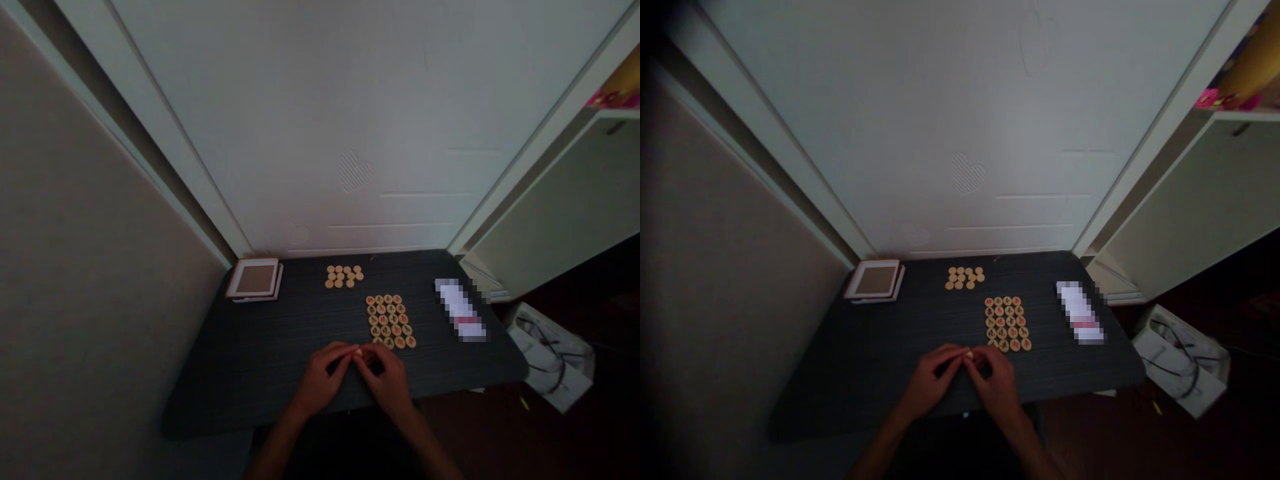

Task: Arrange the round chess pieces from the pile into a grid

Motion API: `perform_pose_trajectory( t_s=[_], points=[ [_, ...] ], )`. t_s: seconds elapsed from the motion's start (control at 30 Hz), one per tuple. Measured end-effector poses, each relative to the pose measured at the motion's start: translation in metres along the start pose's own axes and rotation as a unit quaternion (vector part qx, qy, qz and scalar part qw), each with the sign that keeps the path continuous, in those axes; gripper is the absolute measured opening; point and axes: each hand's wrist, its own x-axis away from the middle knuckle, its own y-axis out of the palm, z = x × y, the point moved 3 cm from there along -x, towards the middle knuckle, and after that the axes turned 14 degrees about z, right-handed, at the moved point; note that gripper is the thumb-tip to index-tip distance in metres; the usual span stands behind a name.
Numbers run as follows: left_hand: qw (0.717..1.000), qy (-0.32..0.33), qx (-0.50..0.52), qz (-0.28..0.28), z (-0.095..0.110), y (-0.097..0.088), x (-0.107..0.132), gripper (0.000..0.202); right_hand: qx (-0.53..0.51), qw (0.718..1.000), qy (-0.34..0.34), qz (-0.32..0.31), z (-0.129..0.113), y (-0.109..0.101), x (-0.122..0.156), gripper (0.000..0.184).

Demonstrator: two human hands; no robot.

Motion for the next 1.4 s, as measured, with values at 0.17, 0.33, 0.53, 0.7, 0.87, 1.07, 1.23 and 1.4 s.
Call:
perform_pose_trajectory(
  t_s=[0.17,0.33,0.53,0.7,0.87,1.07,1.23,1.4],
  points=[
    [1.0,0.018,-0.007,-0.009,0.001,0.001,0.002,0.024,0.006,1.0,0.011,0.006,0.004,-0.001,0.002,0.018],
    [1.0,0.01,0.0,-0.007,0.003,0.001,0.001,0.022,0.008,1.0,0.013,-0.006,0.003,-0.002,0.002,0.015],
    [1.0,-0.025,0.01,0.0,0.002,0.0,-0.002,0.021,-0.014,1.0,0.006,-0.022,-0.003,-0.003,0.0,0.017],
    [0.997,-0.065,0.052,0.007,-0.002,0.002,-0.003,0.022,-0.015,1.0,-0.001,-0.016,-0.004,-0.003,-0.001,0.018],
    [0.991,-0.106,0.073,0.019,-0.013,0.003,-0.003,0.022,-0.022,0.999,-0.009,-0.026,-0.005,-0.002,0.0,0.017],
    [0.987,-0.138,0.067,0.037,-0.019,0.002,-0.003,0.021,-0.029,0.998,-0.02,-0.046,-0.003,0.0,0.001,0.019],
    [0.987,-0.142,0.064,0.043,-0.018,0.001,-0.004,0.019,-0.023,0.998,-0.027,-0.053,0.0,0.002,0.004,0.019],
    [0.989,-0.132,0.042,0.044,-0.013,0.001,-0.007,0.021,-0.019,0.998,-0.021,-0.05,0.004,0.005,0.006,0.018]
  ],
)
